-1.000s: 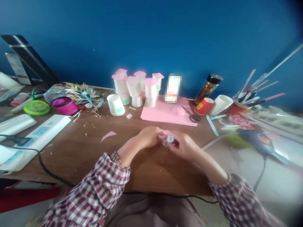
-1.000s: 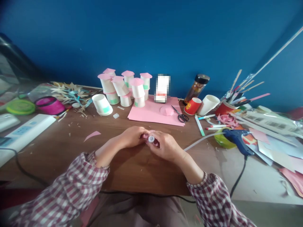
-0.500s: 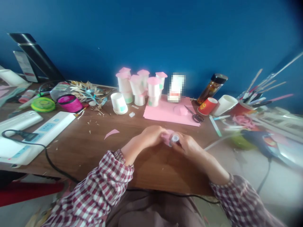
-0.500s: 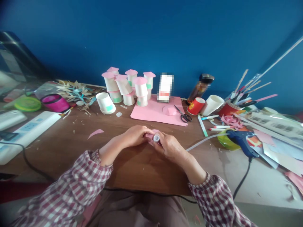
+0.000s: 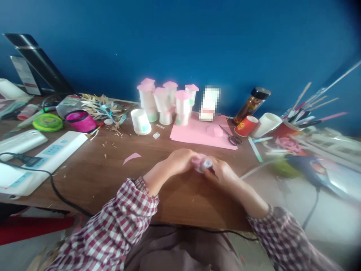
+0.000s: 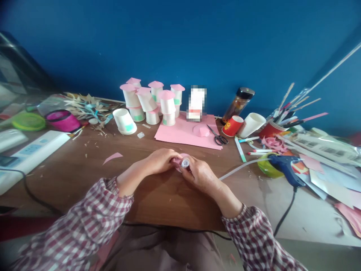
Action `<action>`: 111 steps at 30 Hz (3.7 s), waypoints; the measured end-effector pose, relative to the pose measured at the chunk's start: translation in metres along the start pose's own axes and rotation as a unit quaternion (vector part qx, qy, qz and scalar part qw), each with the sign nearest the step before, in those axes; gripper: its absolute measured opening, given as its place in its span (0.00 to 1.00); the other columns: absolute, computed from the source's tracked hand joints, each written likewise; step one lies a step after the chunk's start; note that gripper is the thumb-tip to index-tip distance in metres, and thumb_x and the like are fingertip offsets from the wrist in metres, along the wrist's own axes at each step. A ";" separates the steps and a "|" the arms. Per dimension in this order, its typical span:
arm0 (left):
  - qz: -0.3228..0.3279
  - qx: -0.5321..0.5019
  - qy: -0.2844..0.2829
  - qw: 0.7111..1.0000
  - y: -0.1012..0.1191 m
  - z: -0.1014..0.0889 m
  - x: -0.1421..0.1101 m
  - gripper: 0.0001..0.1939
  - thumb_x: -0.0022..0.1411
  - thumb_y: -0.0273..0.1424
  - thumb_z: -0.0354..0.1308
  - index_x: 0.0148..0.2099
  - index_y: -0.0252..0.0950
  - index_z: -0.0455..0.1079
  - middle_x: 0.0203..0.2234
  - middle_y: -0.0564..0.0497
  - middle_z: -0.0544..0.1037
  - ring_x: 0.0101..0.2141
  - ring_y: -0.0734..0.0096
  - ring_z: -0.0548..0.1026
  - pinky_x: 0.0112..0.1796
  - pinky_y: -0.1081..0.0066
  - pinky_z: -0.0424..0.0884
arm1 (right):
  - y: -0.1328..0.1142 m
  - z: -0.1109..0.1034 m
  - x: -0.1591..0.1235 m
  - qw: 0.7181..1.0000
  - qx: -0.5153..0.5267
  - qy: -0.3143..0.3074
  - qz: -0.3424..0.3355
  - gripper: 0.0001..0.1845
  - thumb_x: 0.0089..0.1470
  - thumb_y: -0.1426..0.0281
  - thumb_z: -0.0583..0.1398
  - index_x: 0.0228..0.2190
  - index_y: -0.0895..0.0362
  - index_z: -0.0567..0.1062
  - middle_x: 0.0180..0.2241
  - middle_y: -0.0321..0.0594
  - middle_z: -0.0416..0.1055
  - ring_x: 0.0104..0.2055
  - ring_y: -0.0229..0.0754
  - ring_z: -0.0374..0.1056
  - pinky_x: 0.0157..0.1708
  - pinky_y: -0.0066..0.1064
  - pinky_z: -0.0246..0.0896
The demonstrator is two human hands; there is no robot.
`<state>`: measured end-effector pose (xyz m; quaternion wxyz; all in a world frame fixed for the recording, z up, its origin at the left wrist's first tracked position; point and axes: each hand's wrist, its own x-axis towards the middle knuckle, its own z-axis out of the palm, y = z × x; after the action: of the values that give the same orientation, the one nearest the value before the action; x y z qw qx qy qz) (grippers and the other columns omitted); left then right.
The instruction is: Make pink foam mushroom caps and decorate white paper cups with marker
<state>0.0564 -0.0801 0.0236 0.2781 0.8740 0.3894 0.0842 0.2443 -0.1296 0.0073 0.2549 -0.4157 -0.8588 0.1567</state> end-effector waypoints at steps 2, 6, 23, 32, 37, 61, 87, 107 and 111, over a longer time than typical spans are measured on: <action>0.003 0.002 0.000 1.000 0.000 0.000 0.000 0.09 0.56 0.30 0.51 0.33 0.41 0.74 0.31 0.52 0.78 0.31 0.67 0.74 0.31 0.72 0.62 | 0.001 -0.001 -0.001 1.000 -0.002 -0.006 -0.001 0.11 0.57 0.70 0.53 0.44 0.56 0.67 0.41 0.46 0.72 0.42 0.45 0.69 0.40 0.33 0.62; -0.003 0.026 0.004 1.000 0.000 0.000 0.001 0.11 0.56 0.28 0.50 0.34 0.41 0.74 0.33 0.50 0.79 0.33 0.66 0.75 0.31 0.72 0.62 | 0.002 -0.006 -0.003 0.999 -0.014 0.014 0.032 0.05 0.56 0.71 0.53 0.35 0.56 0.68 0.31 0.41 0.72 0.32 0.41 0.68 0.33 0.30 0.62; 0.000 0.037 0.013 0.999 -0.004 0.003 0.001 0.12 0.56 0.27 0.49 0.35 0.41 0.74 0.33 0.51 0.79 0.32 0.67 0.75 0.30 0.72 0.62 | 0.000 -0.010 -0.005 0.998 -0.019 0.032 0.047 0.05 0.55 0.71 0.53 0.31 0.56 0.69 0.28 0.39 0.70 0.28 0.39 0.66 0.30 0.28 0.60; -0.015 0.052 -0.007 0.998 0.003 -0.002 0.001 0.12 0.58 0.29 0.48 0.35 0.40 0.74 0.34 0.50 0.79 0.33 0.66 0.75 0.29 0.72 0.62 | 0.000 -0.012 -0.008 0.985 0.069 0.135 0.087 0.05 0.57 0.70 0.53 0.34 0.56 0.68 0.29 0.36 0.71 0.29 0.37 0.66 0.31 0.27 0.61; -0.026 0.069 -0.015 0.997 0.003 -0.001 0.001 0.12 0.58 0.29 0.48 0.34 0.40 0.73 0.34 0.49 0.79 0.32 0.65 0.75 0.29 0.72 0.62 | 0.003 -0.010 -0.008 0.992 0.028 0.106 0.069 0.05 0.56 0.69 0.54 0.34 0.56 0.68 0.30 0.38 0.71 0.30 0.38 0.67 0.32 0.28 0.61; -0.014 0.049 0.000 0.999 -0.002 0.003 0.003 0.10 0.59 0.31 0.49 0.33 0.40 0.73 0.32 0.50 0.79 0.33 0.65 0.75 0.30 0.71 0.62 | 0.001 -0.010 -0.005 0.993 0.043 0.072 0.085 0.05 0.55 0.69 0.53 0.31 0.57 0.68 0.29 0.39 0.71 0.29 0.39 0.67 0.31 0.28 0.61; 0.007 0.059 0.021 0.998 -0.009 0.006 0.001 0.15 0.61 0.36 0.48 0.47 0.45 0.71 0.40 0.52 0.77 0.38 0.63 0.74 0.34 0.71 0.65 | 0.047 -0.038 -0.009 0.898 0.204 0.321 0.221 0.12 0.51 0.62 0.58 0.35 0.57 0.70 0.22 0.35 0.70 0.23 0.38 0.66 0.23 0.27 0.60; -0.018 0.131 0.073 0.989 -0.005 0.014 -0.001 0.23 0.57 0.41 0.52 0.54 0.41 0.65 0.37 0.47 0.70 0.35 0.63 0.73 0.33 0.69 0.66 | 0.088 -0.061 -0.007 0.790 -0.254 0.139 0.540 0.17 0.60 0.68 0.47 0.44 0.66 0.67 0.36 0.63 0.73 0.46 0.59 0.68 0.41 0.50 0.58; -0.027 0.130 0.070 0.989 -0.003 0.013 -0.001 0.22 0.57 0.43 0.53 0.52 0.42 0.67 0.36 0.47 0.69 0.35 0.64 0.72 0.33 0.70 0.66 | 0.085 -0.060 -0.013 0.811 -0.277 0.161 0.489 0.16 0.57 0.68 0.51 0.45 0.61 0.69 0.43 0.59 0.71 0.52 0.60 0.61 0.44 0.52 0.57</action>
<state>0.0583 -0.0846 0.0110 0.1358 0.8837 0.4394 0.0863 0.3393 -0.0844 0.0120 0.1534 -0.8533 -0.4954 -0.0534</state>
